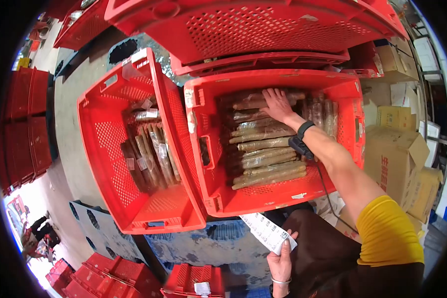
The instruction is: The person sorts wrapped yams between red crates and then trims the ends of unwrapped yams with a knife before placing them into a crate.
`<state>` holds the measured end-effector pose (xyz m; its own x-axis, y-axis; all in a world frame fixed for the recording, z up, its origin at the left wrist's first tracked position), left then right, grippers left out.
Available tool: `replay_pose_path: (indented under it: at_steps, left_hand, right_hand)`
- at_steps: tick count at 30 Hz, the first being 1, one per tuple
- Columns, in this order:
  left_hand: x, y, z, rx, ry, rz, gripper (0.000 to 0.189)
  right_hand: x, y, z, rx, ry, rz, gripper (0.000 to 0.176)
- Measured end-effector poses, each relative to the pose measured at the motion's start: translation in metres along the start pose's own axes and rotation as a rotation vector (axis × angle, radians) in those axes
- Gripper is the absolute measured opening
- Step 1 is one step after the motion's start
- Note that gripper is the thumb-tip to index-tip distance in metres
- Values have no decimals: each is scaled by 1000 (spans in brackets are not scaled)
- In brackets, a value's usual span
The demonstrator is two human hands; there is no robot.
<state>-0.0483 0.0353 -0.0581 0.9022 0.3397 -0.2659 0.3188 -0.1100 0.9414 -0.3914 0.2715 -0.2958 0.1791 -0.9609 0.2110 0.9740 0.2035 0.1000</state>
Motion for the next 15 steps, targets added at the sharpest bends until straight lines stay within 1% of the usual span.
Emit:
replay_pose_path:
  at_steps: [1, 2, 4, 5, 6, 8, 9, 10, 12, 13, 14, 15]
  left_hand:
    - [0, 0, 0, -2, -3, -15, 32]
    - [-2, 2, 0, -5, -10, -30, 32]
    - [-10, 4, -6, -13, 23, -43, 32]
    - [-14, 5, -9, -13, 50, -57, 32]
    - [-15, 4, -13, -13, 57, -56, 32]
    - [-17, -2, -22, 41, 25, -81, 33]
    - [-20, -2, -26, 39, 27, -88, 33]
    - [-24, -4, -27, 26, 30, -82, 33]
    - [-29, 1, -26, -17, 16, -88, 34]
    - [-25, 6, -23, -17, 28, -77, 34]
    - [-26, 4, -20, -8, 45, -81, 34]
    - [-32, 8, -21, 0, 15, -83, 35]
  right_hand:
    - [2, 3, 4, -43, -16, 27, 67]
    - [5, 12, 5, -35, -21, 32, 67]
    - [20, 35, 27, -112, -83, 80, 67]
    - [29, 48, 32, -70, -76, 98, 66]
    - [32, 59, 18, 69, 2, 105, 69]
    - [33, 73, -8, 56, -68, 159, 72]
    - [31, 75, -16, 84, -110, 85, 76]
    - [36, 71, -11, 93, -120, 89, 76]
    - [65, 79, 21, -89, -120, 242, 73]
    - [101, 95, 57, 18, -420, 395, 68]
    - [132, 100, 107, 108, -716, 545, 63]
    - [158, 122, 133, 288, -979, 633, 56]
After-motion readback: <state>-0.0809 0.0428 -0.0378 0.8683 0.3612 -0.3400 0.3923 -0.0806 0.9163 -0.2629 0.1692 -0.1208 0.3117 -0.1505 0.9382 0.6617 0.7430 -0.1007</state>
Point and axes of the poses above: each hand's wrist, its own y-axis away from the middle knuckle, its own z-axis out of the back of the hand, x = y × z, the point moved 7 cm from there along -y, towards the middle knuckle, and after that the axes turned 10 degrees about z, right-handed, at the moved point
